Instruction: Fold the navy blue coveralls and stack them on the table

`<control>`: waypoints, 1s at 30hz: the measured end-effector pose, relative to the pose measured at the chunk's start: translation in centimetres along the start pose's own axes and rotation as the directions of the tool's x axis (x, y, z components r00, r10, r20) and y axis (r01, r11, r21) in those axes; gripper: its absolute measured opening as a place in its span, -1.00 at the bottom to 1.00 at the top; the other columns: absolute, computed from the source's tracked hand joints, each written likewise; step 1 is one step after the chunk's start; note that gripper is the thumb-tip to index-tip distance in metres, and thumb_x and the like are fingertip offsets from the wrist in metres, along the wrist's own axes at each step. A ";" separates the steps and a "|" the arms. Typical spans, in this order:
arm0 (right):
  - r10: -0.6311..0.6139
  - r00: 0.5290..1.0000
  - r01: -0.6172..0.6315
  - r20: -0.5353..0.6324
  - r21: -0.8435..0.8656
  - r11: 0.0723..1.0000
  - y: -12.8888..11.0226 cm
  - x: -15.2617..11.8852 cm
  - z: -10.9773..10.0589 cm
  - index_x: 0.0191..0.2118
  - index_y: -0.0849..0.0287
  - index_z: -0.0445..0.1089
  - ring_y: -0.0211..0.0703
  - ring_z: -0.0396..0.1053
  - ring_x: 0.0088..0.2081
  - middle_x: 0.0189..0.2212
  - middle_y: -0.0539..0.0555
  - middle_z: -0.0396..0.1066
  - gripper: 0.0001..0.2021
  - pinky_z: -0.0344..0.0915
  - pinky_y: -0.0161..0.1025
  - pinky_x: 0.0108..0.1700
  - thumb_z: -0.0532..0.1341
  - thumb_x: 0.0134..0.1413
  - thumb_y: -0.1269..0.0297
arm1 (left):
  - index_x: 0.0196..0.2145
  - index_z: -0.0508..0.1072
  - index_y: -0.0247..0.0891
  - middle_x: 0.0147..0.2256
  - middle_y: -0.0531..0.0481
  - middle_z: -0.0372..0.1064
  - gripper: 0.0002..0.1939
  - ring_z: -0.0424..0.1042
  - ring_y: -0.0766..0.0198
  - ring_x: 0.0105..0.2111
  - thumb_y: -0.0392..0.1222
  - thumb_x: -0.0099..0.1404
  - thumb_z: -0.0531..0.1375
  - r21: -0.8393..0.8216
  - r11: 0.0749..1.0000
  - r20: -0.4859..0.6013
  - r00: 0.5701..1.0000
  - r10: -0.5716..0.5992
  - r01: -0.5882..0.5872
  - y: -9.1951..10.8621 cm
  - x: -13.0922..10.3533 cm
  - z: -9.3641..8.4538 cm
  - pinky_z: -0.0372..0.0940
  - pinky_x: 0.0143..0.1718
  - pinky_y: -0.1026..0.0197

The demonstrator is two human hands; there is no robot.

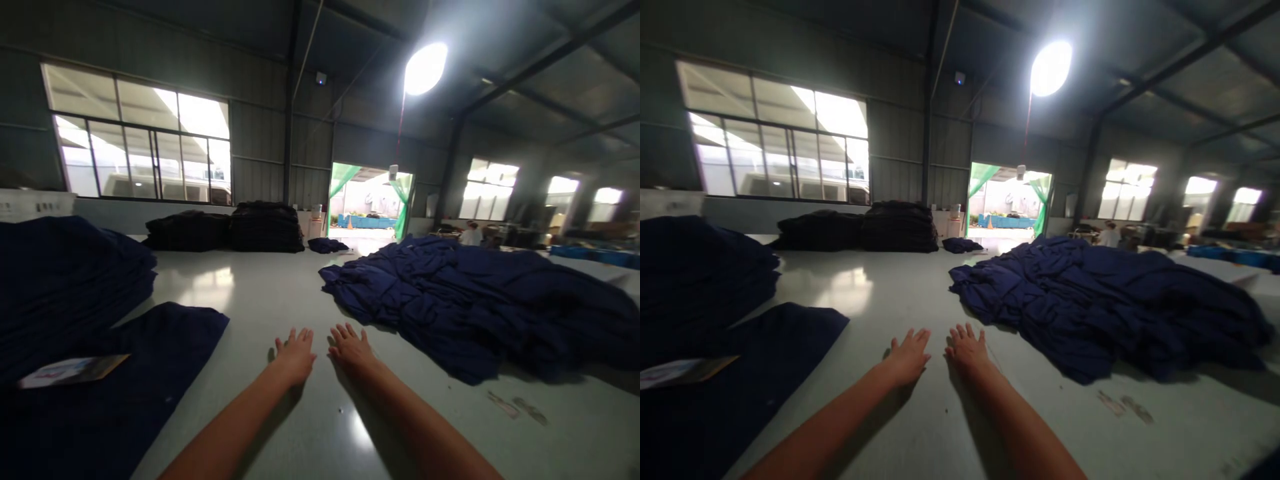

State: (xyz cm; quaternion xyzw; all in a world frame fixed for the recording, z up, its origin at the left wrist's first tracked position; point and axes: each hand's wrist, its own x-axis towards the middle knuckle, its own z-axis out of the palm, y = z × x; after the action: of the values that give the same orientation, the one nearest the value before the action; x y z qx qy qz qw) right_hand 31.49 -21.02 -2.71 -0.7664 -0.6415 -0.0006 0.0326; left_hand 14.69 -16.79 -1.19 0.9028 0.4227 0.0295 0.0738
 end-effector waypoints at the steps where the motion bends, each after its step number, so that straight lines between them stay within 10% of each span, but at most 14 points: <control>1: 0.019 1.000 -0.019 -0.008 -0.013 1.000 1.2 0.2 -0.2 0.26 0.10 -0.03 0.07 -0.30 0.29 0.28 0.10 -0.12 -0.45 -0.30 0.25 0.19 -0.08 0.16 0.13 | 0.27 -0.11 -0.22 0.29 -0.12 -0.23 -0.40 -0.26 -0.04 0.27 -0.15 0.29 -0.10 -0.007 1.000 -0.011 1.000 0.023 -0.023 0.7 0.7 0.2 -0.16 0.11 -0.37; 19: 0.000 0.934 -0.057 -0.358 -0.150 0.987 22.2 2.1 -2.3 0.27 0.22 -0.06 0.06 -0.37 0.30 0.30 0.17 -0.20 -0.35 -0.43 0.21 0.21 0.01 0.08 0.09 | 0.26 -0.14 -0.29 0.30 -0.05 -0.29 -0.31 -0.35 0.18 0.28 -0.36 0.18 -0.06 -0.055 0.916 -0.302 0.881 0.365 -0.398 16.3 15.7 3.4 -0.16 0.22 -0.07; 26: 0.113 0.946 -0.140 -0.304 -0.068 0.988 24.9 3.0 0.1 0.29 0.20 -0.16 0.08 -0.33 0.29 0.30 0.22 -0.26 -0.23 -0.43 0.17 0.21 0.02 0.03 -0.08 | 0.26 -0.44 0.03 0.18 -0.06 0.06 -0.03 0.23 0.06 0.08 -0.23 0.08 0.12 -0.109 0.939 -0.088 0.944 0.317 -0.325 19.4 19.8 2.0 0.21 0.03 0.04; 30: 0.098 0.943 -0.119 -0.319 -0.047 0.992 25.0 3.0 0.7 0.27 0.16 -0.06 0.05 -0.29 0.29 0.29 0.19 -0.20 -0.34 -0.45 0.14 0.22 -0.02 0.10 -0.02 | 0.25 -0.23 0.08 0.11 -0.10 0.13 -0.16 0.32 -0.03 -0.01 -0.17 0.10 0.11 0.007 0.975 -0.028 0.975 0.222 -0.222 20.4 20.8 1.9 0.27 -0.08 -0.08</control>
State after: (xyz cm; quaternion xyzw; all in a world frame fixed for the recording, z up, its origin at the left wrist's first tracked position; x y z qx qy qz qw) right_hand 56.53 -22.41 -4.53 -0.7913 -0.5844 -0.1426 0.1099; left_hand 43.73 -13.95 -0.01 0.9440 0.3201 0.0495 0.0624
